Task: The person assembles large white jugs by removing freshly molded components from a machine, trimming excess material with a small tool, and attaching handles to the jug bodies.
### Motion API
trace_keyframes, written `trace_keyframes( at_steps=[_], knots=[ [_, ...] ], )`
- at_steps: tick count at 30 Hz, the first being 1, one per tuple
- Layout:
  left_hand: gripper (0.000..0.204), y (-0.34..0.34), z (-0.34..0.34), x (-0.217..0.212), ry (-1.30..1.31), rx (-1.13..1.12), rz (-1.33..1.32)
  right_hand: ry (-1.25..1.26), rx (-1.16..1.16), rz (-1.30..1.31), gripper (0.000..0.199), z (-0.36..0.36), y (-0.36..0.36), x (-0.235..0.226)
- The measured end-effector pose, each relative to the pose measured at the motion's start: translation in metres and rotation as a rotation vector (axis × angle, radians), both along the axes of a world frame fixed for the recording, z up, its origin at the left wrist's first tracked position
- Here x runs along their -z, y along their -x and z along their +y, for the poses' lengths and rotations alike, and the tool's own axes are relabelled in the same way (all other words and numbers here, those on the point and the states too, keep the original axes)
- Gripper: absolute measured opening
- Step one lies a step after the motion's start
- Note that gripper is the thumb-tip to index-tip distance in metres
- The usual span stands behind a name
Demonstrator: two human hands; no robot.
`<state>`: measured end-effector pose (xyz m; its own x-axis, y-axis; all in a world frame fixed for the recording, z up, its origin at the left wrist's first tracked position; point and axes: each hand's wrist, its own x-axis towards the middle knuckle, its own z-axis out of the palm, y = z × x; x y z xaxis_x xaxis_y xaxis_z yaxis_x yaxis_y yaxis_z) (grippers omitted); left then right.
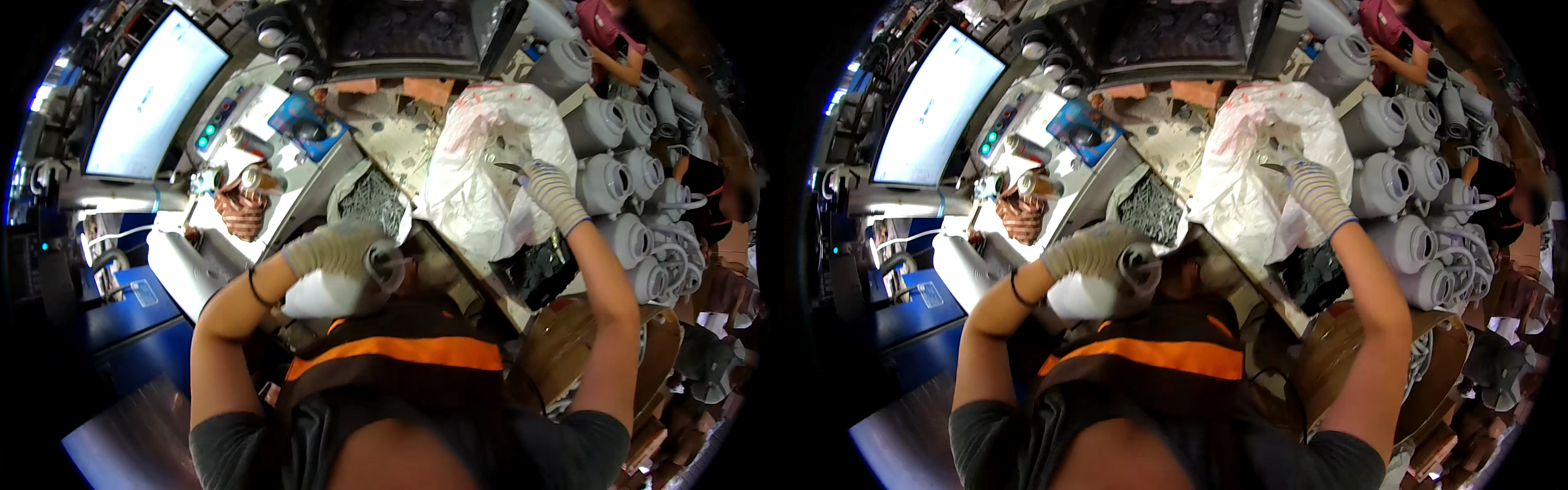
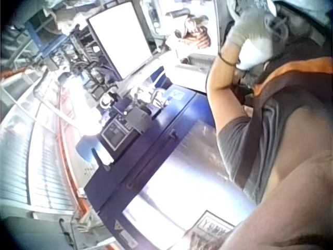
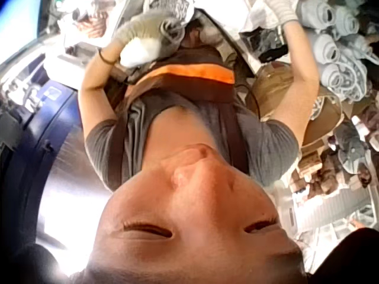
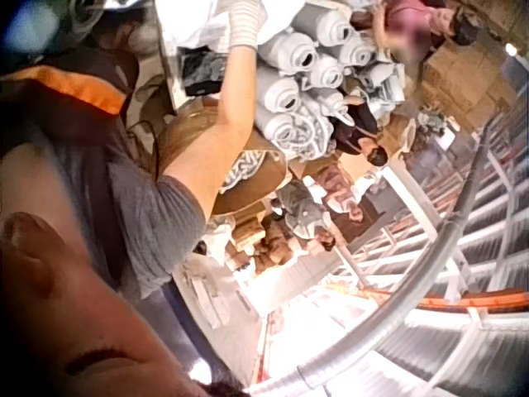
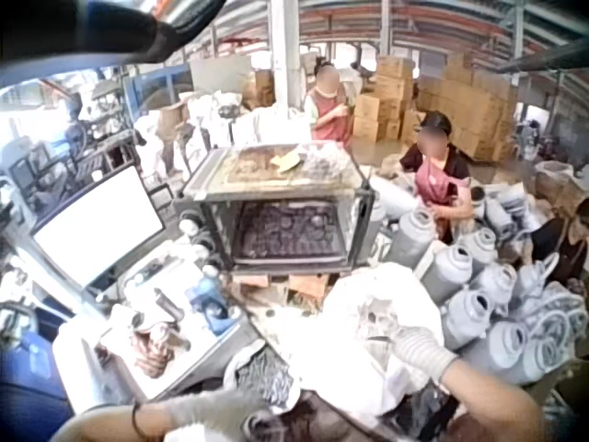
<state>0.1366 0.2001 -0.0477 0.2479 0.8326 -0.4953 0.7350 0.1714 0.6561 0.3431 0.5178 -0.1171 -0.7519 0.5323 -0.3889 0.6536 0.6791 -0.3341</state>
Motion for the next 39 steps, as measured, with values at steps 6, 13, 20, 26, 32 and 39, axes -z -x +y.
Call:
trace_keyframes(
  at_steps=[6, 13, 20, 26, 32, 39],
  knots=[
    [0.071, 0.007, -0.002, 0.017, 0.007, 0.026, -0.221, 0.77, -0.325, -0.071, 0.041, -0.141, 0.023, -0.085],
    [0.075, 0.005, -0.005, 0.023, 0.165, 0.08, -0.354, -0.237, -0.925, 0.167, 0.024, -0.177, 0.03, -0.084],
    [0.057, -0.009, -0.018, -0.005, -0.027, 0.156, -0.14, -0.027, -0.735, -0.062, 0.026, -0.207, 0.015, -0.107],
    [0.058, -0.013, -0.028, -0.005, -0.139, 0.108, -0.054, -0.078, -0.689, -0.143, 0.033, -0.222, 0.015, -0.111],
    [0.049, -0.026, -0.045, -0.017, -0.317, 0.062, 0.103, 0.311, -0.461, -0.359, 0.036, -0.226, 0.023, -0.128],
    [0.065, -0.027, -0.065, -0.025, -0.25, 0.009, 0.18, 0.792, -0.33, -0.241, 0.053, -0.216, -0.001, -0.09]
  ],
)
